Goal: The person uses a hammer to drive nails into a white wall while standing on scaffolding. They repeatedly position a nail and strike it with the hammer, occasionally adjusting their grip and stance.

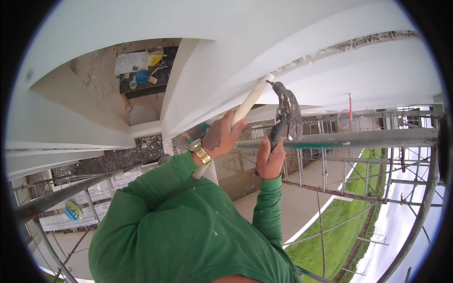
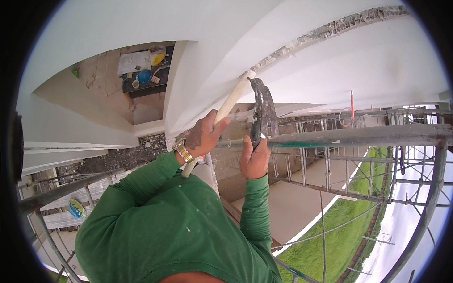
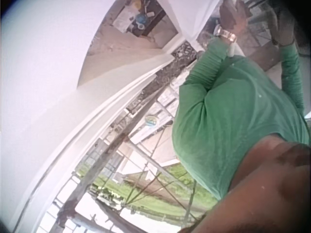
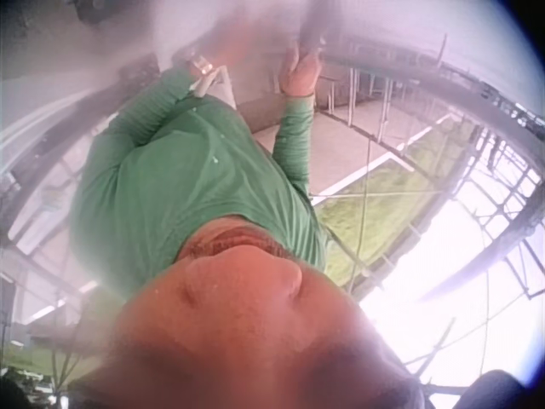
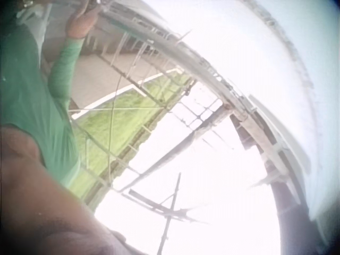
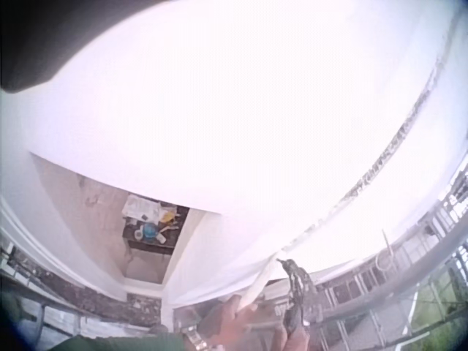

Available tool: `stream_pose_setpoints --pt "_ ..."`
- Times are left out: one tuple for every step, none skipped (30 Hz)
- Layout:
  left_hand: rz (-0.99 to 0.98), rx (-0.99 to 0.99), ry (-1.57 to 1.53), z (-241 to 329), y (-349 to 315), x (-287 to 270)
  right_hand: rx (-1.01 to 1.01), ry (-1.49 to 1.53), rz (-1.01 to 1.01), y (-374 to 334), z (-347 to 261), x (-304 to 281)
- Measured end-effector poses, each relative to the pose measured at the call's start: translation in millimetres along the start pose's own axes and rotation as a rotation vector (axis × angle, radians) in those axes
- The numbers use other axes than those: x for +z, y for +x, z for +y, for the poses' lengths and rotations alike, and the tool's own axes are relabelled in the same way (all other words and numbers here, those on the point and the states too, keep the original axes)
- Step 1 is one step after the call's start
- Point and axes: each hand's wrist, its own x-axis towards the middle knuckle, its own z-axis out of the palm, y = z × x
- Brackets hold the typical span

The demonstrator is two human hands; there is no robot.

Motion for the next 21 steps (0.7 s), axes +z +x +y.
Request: stream_pose_setpoints --pt "-0.002 -0.007 0.002 0 0 -1 0.082 -0.014 -0.056 7 -8 -2" --pt "-0.004 -0.014 0.003 0 -1 -1 0.163 -0.029 -0.113 12 -15 -4" --pt "-0.004 -0.021 0.002 0 0 -3 0.139 -0.049 -0.054 13 -18 -5" --pt "-0.006 -0.016 0.014 1 1 -4 0.102 0.013 -0.008 12 -22 -9" --pt "-0.007 -0.012 0.026 2 1 -5 0.065 0.076 0.037 10 -27 -14" --pt "-0.012 -0.015 0.036 2 0 -5 0.034 0.136 0.078 9 -31 -18" --pt "-0.012 -0.015 0.028 2 -1 -5 -0.136 0.107 0.154 12 -42 -16" --pt "-0.013 -0.015 0.021 3 -1 -6 -0.185 0.206 0.171 10 -38 -13" --pt "-0.015 -0.011 0.012 3 -1 -6 -0.235 0.303 0.191 7 -31 -11" --pt "-0.013 -0.003 0.016 2 -1 -6 -0.285 0.401 0.211 3 -26 -8" --pt "-0.012 0.006 0.02 1 0 -5 -0.245 0.355 0.184 1 -25 -6" --pt "-0.007 0.012 0.026 -2 -1 -5 -0.117 0.229 0.048 4 -23 -7" --pt "-0.012 0.007 0.03 -1 -1 -4 0.014 0.093 -0.079 10 -20 -13" --pt "-0.018 0.001 0.034 -1 0 -4 0.148 -0.043 -0.204 14 -19 -17" --pt "-0.014 -0.002 0.043 -1 2 -5 0.135 -0.047 -0.164 20 -22 -15" --pt "-0.009 0.006 0.034 0 2 -5 0.124 -0.012 -0.103 19 -30 -17" --pt "-0.005 0.014 0.024 0 1 -5 0.114 0.024 -0.042 17 -40 -19" --pt "-0.001 0.013 0.013 -1 0 -4 0.108 0.058 0.013 14 -50 -21" --pt "-0.003 0.003 0.013 -2 0 -4 0.044 0.115 0.071 13 -61 -25" --pt "-0.005 -0.006 0.014 -2 0 -5 -0.07 0.166 0.117 14 -59 -23" --pt "-0.013 -0.011 0.015 -1 0 -5 -0.183 0.214 0.17 16 -56 -22"
